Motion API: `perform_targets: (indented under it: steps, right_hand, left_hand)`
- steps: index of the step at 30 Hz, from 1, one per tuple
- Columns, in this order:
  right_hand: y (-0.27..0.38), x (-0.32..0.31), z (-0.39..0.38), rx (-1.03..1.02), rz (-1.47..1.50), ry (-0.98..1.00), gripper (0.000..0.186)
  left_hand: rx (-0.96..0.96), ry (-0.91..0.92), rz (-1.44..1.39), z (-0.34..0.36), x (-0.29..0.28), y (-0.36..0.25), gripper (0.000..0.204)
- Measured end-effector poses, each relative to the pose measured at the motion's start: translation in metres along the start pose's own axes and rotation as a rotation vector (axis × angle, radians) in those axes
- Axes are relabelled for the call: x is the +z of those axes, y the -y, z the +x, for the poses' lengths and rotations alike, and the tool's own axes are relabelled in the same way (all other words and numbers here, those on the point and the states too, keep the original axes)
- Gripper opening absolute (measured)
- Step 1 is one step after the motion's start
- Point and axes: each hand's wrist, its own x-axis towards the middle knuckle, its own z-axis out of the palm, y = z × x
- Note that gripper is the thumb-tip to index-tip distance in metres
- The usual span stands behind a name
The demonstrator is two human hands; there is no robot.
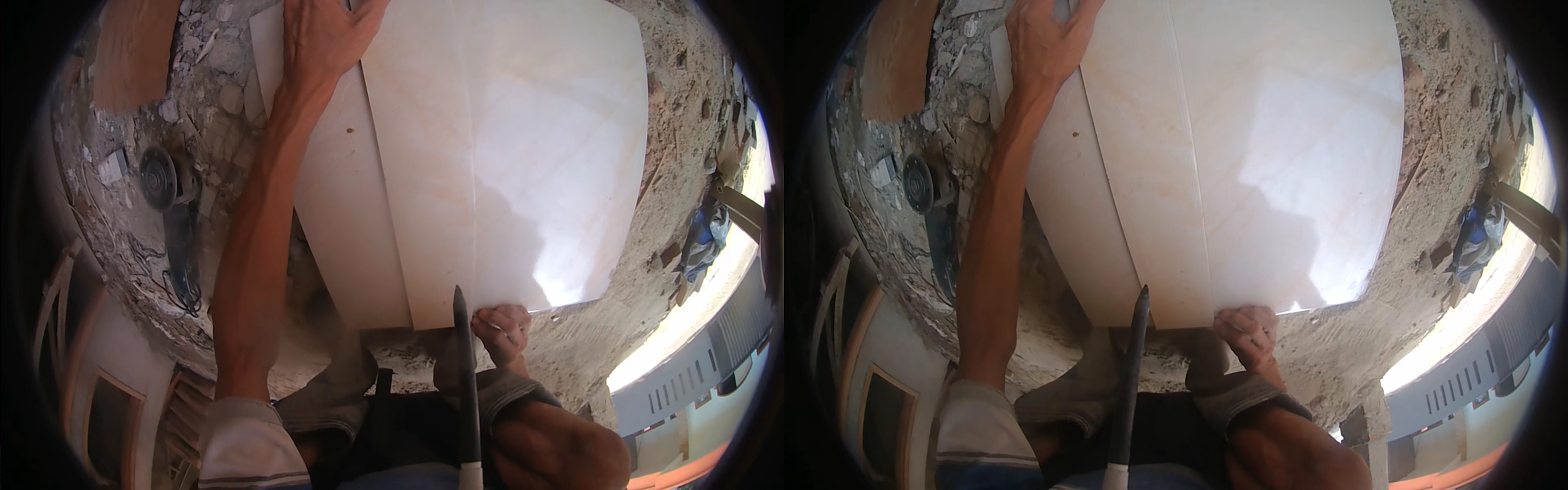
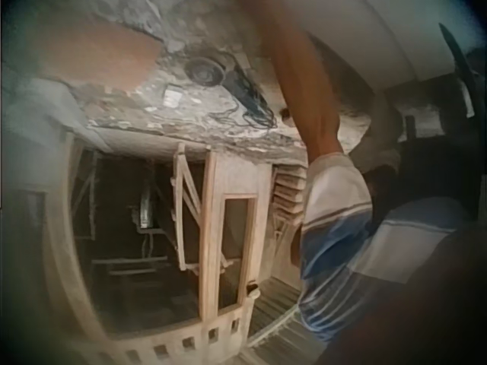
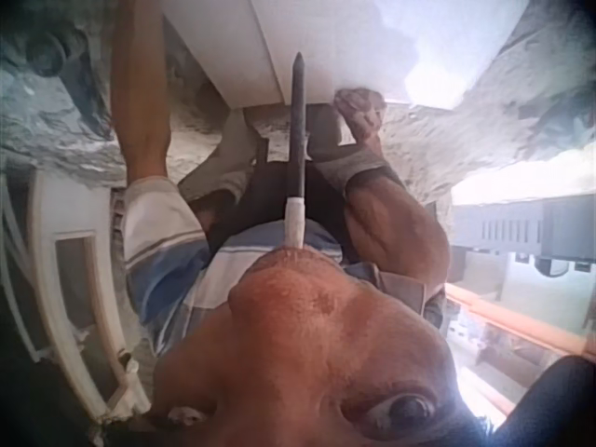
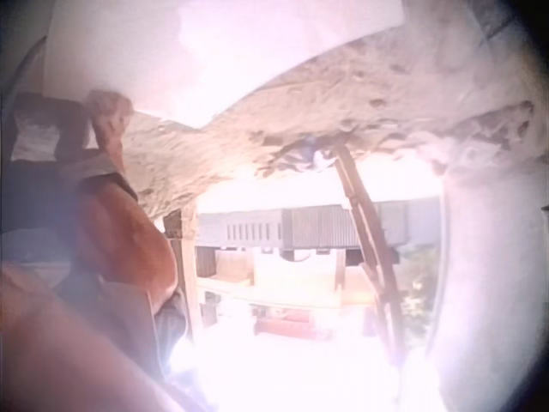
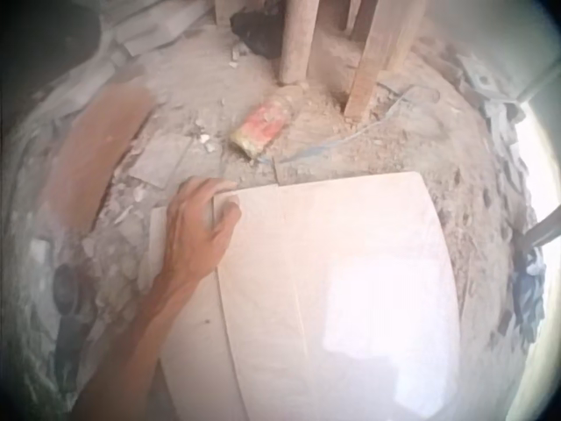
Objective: The person wipes a tile with a cloth, places it over another tile to measure, marks a line with a pencil, and then uses an angle grinder to cut along the marked line on the ground.
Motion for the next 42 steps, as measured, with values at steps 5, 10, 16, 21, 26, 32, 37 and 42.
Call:
perform_targets:
  steps: [5,10,16,21,26,32,37,42]
  right_hand:
    - [-0.003,0.000,-0.005,0.002,0.015,0.021,0.032]
    - [-0.007,-0.003,-0.005,-0.029,-0.003,0.020,0.035]
    - [-0.006,-0.001,-0.005,-0.033,0.014,-0.021,0.037]
    - [-0.010,0.004,-0.009,-0.060,0.038,-0.033,0.037]
    - [0.003,-0.014,0.007,-0.015,0.036,-0.015,0.035]
    - [0.038,-0.099,0.080,-0.123,0.078,-0.179,0.053]
    - [0.113,-0.138,0.119,-0.394,0.120,-0.284,0.057]
    - [0.131,-0.141,0.127,-0.491,0.089,-0.255,0.029]
  left_hand:
    - [-0.018,0.040,0.052,-0.011,0.003,0.002,0.023]
    - [0.067,-0.004,0.046,-0.003,0.011,0.010,0.021]
    - [0.073,-0.014,0.002,0.000,0.008,0.012,0.024]
    - [0.054,-0.046,0.046,0.008,0.008,0.017,0.025]
    - [0.018,-0.015,0.011,0.014,0.003,0.004,0.028]
    - [-0.023,-0.082,0.021,-0.013,-0.005,0.000,0.046]
    - [-0.032,0.014,0.052,-0.044,-0.030,-0.059,0.049]
    - [0.041,0.397,0.112,-0.062,-0.071,-0.102,0.069]
